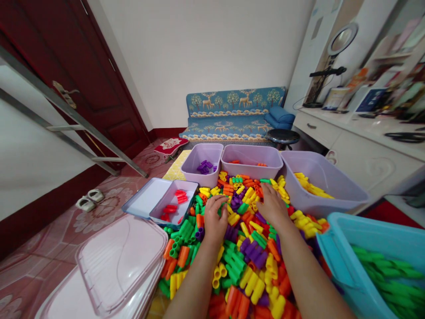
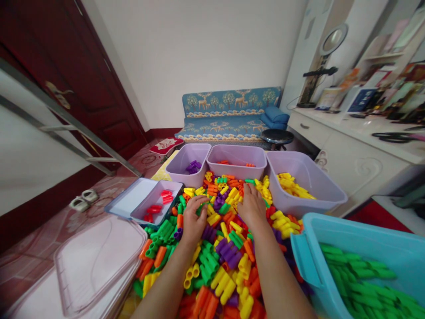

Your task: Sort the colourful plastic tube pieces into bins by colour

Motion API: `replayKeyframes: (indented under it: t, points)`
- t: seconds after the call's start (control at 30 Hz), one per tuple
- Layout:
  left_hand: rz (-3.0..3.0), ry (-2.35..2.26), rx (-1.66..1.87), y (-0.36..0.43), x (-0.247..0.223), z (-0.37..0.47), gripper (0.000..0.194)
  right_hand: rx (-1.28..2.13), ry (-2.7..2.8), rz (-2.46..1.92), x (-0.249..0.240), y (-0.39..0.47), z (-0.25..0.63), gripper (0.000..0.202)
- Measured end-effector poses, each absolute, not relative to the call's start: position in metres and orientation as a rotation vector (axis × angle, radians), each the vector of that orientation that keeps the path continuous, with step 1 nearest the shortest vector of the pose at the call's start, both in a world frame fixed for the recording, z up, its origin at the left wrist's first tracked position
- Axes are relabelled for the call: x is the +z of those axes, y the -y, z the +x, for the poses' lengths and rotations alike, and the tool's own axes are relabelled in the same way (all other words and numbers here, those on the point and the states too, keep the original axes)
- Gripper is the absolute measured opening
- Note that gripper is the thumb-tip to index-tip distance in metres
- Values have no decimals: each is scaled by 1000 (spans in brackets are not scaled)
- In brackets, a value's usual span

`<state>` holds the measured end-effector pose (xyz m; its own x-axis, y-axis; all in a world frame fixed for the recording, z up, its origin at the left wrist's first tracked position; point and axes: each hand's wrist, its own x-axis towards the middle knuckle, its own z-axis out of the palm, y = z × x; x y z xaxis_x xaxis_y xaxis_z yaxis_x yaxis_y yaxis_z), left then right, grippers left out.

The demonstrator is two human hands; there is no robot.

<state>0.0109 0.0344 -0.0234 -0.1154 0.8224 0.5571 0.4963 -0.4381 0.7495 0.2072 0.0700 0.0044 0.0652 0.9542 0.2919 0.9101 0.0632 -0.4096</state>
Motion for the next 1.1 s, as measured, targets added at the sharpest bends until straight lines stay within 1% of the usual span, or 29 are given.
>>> replayKeyframes:
  t: [0.13,0.23,0.33,0.53,0.6,0.67,0.8,0.87,0.9,0.93,1.0,1.1]
  points:
    - [2094,-1543,1344,-34,-23,12,43,280,1984,-1816,2,-59,192,66]
    - [2229,-1535,1186,-31,-20,13,49,389,2026,-1742,0,-49,180,67]
    - [2293,-1510,1114,-28,-15,12,53,481,1976,-1654,-3,-42,176,66]
    - [2363,-1448,1020,-26,-9,10,70,735,1781,-1409,-11,-33,179,65]
    - [2351,-1477,991,-26,-9,11,68,772,1765,-1364,-9,-27,178,64]
    - [2323,-1507,979,-27,-10,12,60,750,1795,-1345,-4,-22,179,63]
    - [2177,-1562,1076,-28,-14,12,28,771,1812,-1417,7,-19,189,52]
    - [2096,-1621,1142,-29,-16,12,16,653,1797,-1565,11,-25,199,46]
    - [2073,-1648,1166,-30,-16,12,12,546,1795,-1659,12,-28,204,47]
    - [2064,-1665,1182,-30,-16,12,11,436,1797,-1756,13,-32,209,50]
    - [2070,-1676,1185,-30,-16,13,14,300,1821,-1934,15,-38,213,59]
    - [2087,-1686,1140,-29,-15,14,27,345,1883,-2071,12,-41,207,73]
